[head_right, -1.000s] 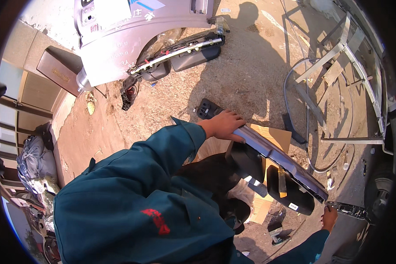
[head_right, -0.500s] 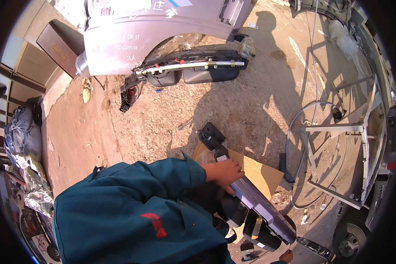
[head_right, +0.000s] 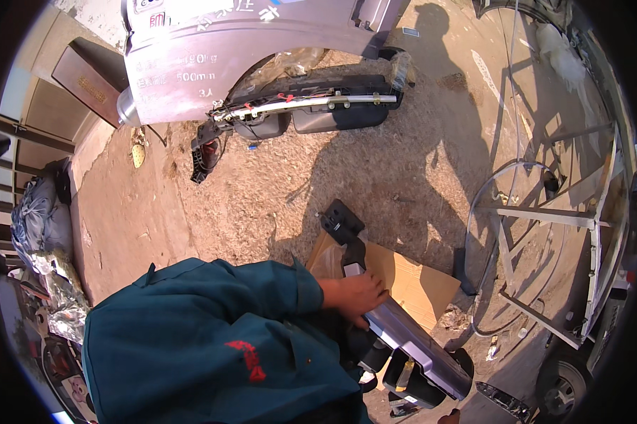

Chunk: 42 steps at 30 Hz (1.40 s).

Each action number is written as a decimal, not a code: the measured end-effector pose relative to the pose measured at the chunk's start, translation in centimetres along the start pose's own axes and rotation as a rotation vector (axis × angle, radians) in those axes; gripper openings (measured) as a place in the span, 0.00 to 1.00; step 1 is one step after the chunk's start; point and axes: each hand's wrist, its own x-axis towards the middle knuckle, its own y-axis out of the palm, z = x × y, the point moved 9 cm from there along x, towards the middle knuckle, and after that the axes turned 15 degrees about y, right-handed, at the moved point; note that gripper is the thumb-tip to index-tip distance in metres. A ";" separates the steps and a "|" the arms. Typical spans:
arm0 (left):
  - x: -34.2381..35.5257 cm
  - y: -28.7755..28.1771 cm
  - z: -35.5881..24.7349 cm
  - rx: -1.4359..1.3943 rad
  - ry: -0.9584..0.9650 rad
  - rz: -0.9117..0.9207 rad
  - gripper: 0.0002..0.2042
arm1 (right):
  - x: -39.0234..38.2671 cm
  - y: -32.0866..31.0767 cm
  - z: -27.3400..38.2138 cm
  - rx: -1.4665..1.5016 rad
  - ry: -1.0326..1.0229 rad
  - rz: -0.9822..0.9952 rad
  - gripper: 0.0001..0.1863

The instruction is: The person kneels on the ground and uses a screwdriver and a power drill to disassemble a car bumper. They remove screws, detach a chrome trim piece, and then work on the internal wiring and components of the bumper assembly.

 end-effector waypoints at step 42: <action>-0.8 -0.6 -0.7 0.047 0.018 -0.015 0.47 | -14.3 0.6 -4.4 0.420 -0.159 0.097 0.28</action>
